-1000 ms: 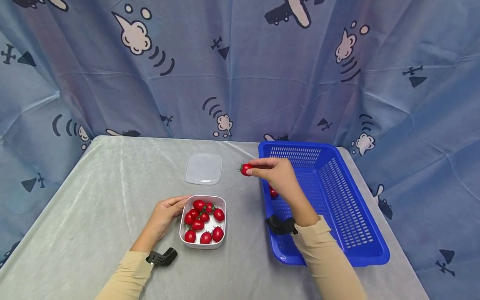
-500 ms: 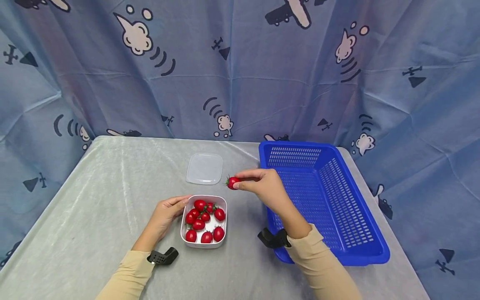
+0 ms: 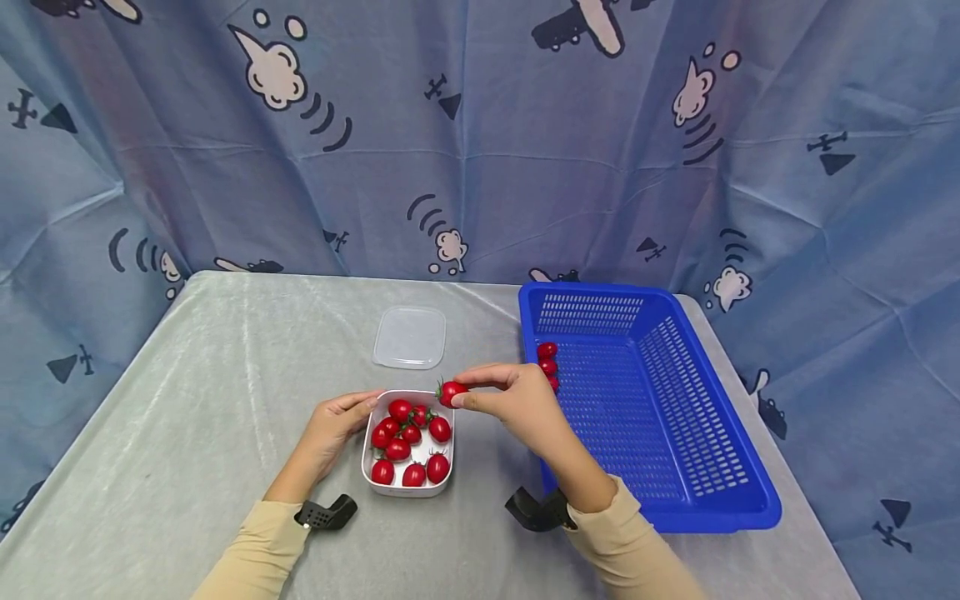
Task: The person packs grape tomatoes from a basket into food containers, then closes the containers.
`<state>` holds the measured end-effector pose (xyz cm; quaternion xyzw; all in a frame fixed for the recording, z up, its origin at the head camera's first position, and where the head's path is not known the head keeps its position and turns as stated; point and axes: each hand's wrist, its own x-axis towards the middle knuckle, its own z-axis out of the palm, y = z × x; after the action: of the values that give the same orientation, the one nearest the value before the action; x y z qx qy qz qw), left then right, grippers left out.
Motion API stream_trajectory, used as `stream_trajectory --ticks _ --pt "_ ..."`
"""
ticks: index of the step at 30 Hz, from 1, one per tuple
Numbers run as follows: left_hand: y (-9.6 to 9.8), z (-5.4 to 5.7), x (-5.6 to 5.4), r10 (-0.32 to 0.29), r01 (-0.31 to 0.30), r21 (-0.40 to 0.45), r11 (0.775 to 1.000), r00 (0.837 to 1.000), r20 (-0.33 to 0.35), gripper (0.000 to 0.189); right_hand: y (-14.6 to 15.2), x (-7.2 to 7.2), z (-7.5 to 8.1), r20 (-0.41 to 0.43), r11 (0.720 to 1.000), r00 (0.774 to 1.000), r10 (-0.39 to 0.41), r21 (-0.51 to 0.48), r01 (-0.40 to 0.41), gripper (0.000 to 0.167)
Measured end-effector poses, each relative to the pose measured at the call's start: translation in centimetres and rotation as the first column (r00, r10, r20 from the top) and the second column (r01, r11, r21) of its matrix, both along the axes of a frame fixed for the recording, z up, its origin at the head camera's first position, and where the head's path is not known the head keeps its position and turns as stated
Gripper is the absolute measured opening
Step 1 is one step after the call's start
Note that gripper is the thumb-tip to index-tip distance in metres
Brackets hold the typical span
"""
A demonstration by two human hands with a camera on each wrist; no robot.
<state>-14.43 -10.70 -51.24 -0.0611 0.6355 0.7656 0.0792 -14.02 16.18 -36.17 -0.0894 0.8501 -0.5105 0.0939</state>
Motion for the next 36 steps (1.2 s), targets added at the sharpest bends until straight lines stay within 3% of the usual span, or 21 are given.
stream_trajectory --ticks 13,24,29,36 --pt "0.0 0.0 0.0 0.006 -0.006 -0.007 1.000 1.000 -0.001 0.037 -1.6 1.8 -0.3 -0.013 0.999 1.000 0.006 -0.040 -0.006 0.024" --pt "-0.1 0.0 0.0 0.001 -0.001 -0.001 1.000 1.000 -0.001 0.037 -2.9 2.6 -1.2 0.034 0.997 0.999 -0.016 -0.077 0.018 0.023" --pt "-0.2 -0.1 0.0 0.002 -0.002 -0.006 1.000 1.000 -0.007 0.037 -3.8 2.6 -2.4 0.039 0.993 0.998 -0.049 -0.108 0.053 0.022" --pt "-0.1 -0.2 0.0 -0.010 0.010 0.003 1.000 1.000 -0.004 0.039 -4.8 2.3 -5.3 0.037 0.991 0.998 -0.054 -0.123 0.058 0.021"
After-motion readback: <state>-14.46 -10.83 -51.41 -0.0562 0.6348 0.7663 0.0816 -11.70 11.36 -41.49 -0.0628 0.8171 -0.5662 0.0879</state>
